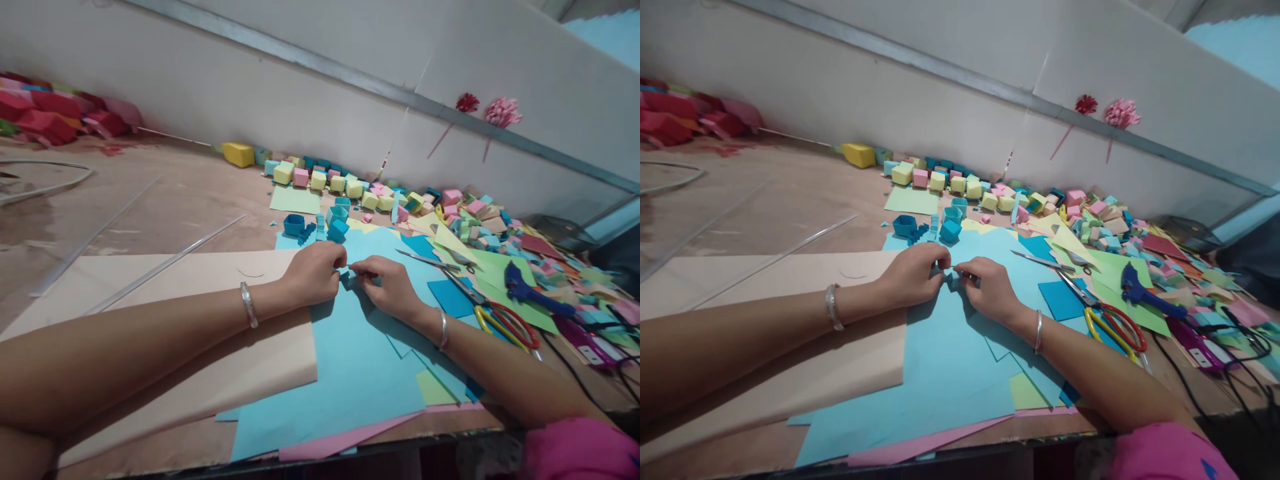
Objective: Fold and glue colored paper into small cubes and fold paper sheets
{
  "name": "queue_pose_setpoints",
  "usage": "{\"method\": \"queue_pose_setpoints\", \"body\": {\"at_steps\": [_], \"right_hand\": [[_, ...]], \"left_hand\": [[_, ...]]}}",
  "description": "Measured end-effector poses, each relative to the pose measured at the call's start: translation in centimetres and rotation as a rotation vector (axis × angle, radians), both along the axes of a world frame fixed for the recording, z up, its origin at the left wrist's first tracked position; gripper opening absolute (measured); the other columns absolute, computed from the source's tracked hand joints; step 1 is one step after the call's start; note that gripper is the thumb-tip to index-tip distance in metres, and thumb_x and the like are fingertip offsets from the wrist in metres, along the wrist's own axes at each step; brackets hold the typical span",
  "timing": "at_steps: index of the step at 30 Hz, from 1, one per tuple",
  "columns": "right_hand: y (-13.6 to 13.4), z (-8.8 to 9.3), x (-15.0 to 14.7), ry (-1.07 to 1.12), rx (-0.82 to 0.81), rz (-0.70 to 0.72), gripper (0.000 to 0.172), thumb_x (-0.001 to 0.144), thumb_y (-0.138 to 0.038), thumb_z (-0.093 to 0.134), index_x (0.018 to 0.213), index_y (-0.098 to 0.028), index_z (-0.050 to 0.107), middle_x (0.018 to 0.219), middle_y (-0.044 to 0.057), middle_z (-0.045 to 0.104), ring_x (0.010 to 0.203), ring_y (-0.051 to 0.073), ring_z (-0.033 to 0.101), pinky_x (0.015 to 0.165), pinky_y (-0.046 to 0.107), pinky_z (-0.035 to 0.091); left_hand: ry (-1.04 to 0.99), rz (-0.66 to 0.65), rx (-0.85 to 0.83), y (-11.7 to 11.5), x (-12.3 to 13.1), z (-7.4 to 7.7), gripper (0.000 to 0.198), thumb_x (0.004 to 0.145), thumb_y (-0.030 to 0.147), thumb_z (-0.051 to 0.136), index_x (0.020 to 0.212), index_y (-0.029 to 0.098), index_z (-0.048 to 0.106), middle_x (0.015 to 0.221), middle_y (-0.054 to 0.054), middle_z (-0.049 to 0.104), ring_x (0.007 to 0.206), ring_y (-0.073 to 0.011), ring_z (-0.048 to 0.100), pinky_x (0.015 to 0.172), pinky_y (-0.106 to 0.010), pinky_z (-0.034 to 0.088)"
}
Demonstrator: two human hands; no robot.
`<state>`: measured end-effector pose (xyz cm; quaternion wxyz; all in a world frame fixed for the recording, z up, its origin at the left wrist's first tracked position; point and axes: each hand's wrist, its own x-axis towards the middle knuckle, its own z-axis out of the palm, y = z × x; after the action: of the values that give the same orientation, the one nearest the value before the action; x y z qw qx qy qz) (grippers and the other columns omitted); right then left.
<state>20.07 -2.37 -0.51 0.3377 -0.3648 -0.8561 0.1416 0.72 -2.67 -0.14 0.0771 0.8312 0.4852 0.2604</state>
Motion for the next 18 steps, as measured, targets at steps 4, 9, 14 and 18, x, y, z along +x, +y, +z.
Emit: {"method": "queue_pose_setpoints", "body": {"at_steps": [4, 9, 14, 18], "right_hand": [[0.0, 0.2, 0.2, -0.050, 0.032, 0.016, 0.024, 0.081, -0.010, 0.054, 0.093, -0.019, 0.072, 0.081, 0.006, 0.069, 0.075, 0.017, 0.061, 0.070, 0.030, 0.046], [-0.1, 0.4, 0.3, -0.084, 0.006, 0.014, 0.025, 0.084, -0.013, 0.052, 0.096, -0.021, 0.072, 0.085, 0.007, 0.070, 0.082, 0.019, 0.062, 0.075, 0.033, 0.048], [-0.2, 1.0, 0.3, -0.013, -0.037, 0.002, 0.024, 0.083, -0.013, 0.053, 0.094, -0.020, 0.073, 0.083, 0.007, 0.070, 0.078, 0.019, 0.062, 0.073, 0.032, 0.048], [-0.1, 1.4, 0.3, 0.096, -0.141, -0.028, 0.019, 0.081, -0.015, 0.059, 0.093, -0.019, 0.073, 0.081, 0.005, 0.069, 0.073, 0.016, 0.061, 0.070, 0.030, 0.048]], "left_hand": [[0.004, -0.029, 0.026, 0.1, -0.1, -0.1, 0.019, 0.069, 0.007, 0.051, 0.080, 0.019, 0.060, 0.084, -0.004, 0.062, 0.083, -0.0216, 0.056, 0.068, -0.032, 0.043], [0.005, -0.047, 0.001, 0.0, -0.2, -0.1, 0.017, 0.073, 0.009, 0.052, 0.079, 0.019, 0.064, 0.087, -0.006, 0.063, 0.088, -0.0234, 0.057, 0.070, -0.033, 0.044], [-0.089, -0.071, -0.024, -0.5, -0.2, 0.5, 0.014, 0.074, 0.015, 0.060, 0.087, 0.019, 0.064, 0.091, -0.006, 0.064, 0.090, -0.0232, 0.058, 0.075, -0.035, 0.046], [-0.164, -0.124, -0.018, -0.5, -0.2, 0.6, 0.017, 0.075, 0.023, 0.068, 0.090, 0.019, 0.061, 0.092, -0.005, 0.067, 0.088, -0.0222, 0.060, 0.075, -0.034, 0.047]]}}
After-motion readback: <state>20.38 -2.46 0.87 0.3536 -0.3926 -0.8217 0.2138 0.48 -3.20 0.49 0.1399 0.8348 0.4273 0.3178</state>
